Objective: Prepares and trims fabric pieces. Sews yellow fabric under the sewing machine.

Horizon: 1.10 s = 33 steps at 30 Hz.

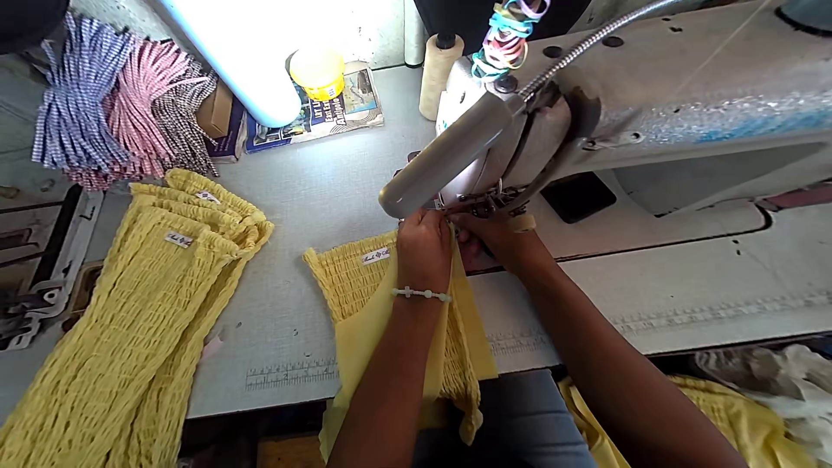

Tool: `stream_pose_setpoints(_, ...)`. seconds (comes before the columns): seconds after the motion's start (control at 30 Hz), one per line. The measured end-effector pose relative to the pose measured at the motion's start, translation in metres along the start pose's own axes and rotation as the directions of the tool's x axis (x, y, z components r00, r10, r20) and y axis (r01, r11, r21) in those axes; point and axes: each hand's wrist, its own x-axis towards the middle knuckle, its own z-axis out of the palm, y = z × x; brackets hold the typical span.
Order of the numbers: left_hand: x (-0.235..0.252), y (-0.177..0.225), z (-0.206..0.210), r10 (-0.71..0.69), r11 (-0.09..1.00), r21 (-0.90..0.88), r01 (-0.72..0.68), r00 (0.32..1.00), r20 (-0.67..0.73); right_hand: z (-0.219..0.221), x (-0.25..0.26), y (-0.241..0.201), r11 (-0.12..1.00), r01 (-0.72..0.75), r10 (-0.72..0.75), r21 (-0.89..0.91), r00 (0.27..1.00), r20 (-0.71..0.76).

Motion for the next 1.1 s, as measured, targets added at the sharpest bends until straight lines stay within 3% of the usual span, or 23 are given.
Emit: stream_pose_setpoints(1.1,-0.0019,-0.0040,-0.0064,0.052,0.999,-0.011,-0.052,0.999,-0.002,-0.0014,-0.0028,-0.0022,0.999,0.027,-0.027,-0.040,1.000,0.001)
